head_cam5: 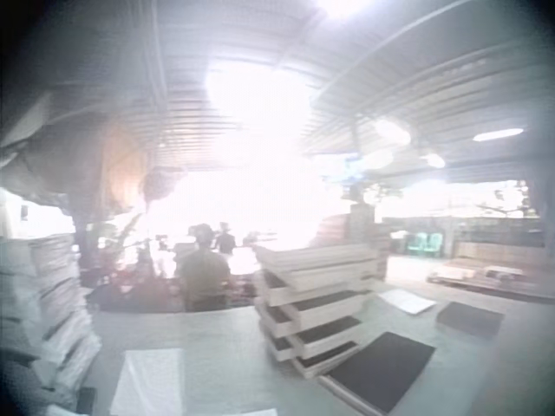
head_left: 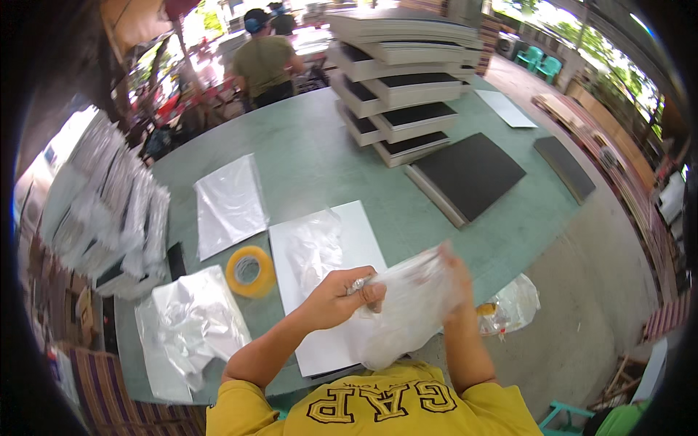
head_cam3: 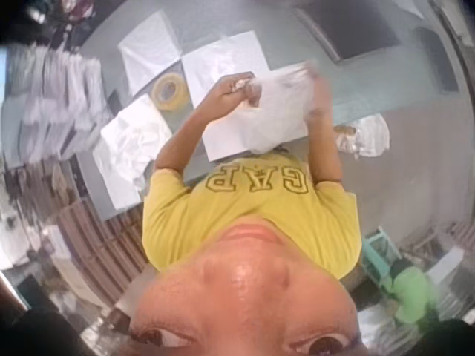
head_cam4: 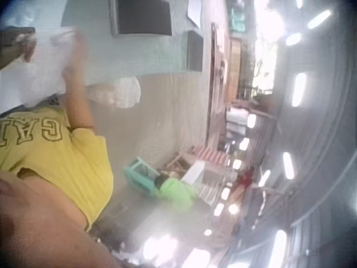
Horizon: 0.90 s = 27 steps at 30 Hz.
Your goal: The person places rectangular covers into individual plastic sleeves and stacks the packaged covers on a table.
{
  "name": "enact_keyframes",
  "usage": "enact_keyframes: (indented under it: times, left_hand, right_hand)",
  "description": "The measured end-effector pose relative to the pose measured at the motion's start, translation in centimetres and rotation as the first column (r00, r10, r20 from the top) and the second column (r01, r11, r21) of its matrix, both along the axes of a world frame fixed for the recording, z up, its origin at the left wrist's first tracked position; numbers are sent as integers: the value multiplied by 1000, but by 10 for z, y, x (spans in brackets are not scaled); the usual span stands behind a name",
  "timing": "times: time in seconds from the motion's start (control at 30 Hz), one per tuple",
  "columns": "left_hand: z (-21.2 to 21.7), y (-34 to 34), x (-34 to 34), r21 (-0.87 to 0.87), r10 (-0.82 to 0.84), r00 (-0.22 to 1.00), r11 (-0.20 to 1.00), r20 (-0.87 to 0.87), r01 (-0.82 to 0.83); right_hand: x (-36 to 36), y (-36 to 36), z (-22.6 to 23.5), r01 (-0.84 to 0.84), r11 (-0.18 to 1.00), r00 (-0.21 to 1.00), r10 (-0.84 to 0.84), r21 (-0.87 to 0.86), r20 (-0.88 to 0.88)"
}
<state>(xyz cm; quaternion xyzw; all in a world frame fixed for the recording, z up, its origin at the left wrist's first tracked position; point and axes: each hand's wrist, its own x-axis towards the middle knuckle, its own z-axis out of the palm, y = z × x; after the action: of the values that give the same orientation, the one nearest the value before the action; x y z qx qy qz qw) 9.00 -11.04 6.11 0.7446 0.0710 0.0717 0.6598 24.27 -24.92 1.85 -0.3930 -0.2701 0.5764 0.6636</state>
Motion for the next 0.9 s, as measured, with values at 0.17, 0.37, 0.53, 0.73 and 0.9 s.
enact_keyframes:
  times: [0.17, 0.37, 0.53, 0.73, 0.9]
  left_hand:
    - [18, 15, -35, -392, 496, 866, 811, 66, -435]
    - [-26, 67, -120, 502, -223, 906, 865, 359, 14]
    - [18, 53, -117, -304, -224, 967, 919, 120, 250]
    - [-28, 28, -117, 777, 405, 719, 553, -565, 301]
    - [-34, 75, -137, 949, 610, 778, 310, -149, -60]
  right_hand:
    - [-47, 38, 32, -818, 533, 575, 761, 216, 301]
    - [-23, 47, 12, -563, 728, 741, 655, 392, -152]
    - [-15, 103, 19, -929, 83, -120, 854, -361, 506]
    - [6, 97, 43, -494, 603, -557, 334, -626, 761]
    - [-48, 88, 64, -626, 275, -566, 483, -729, 668]
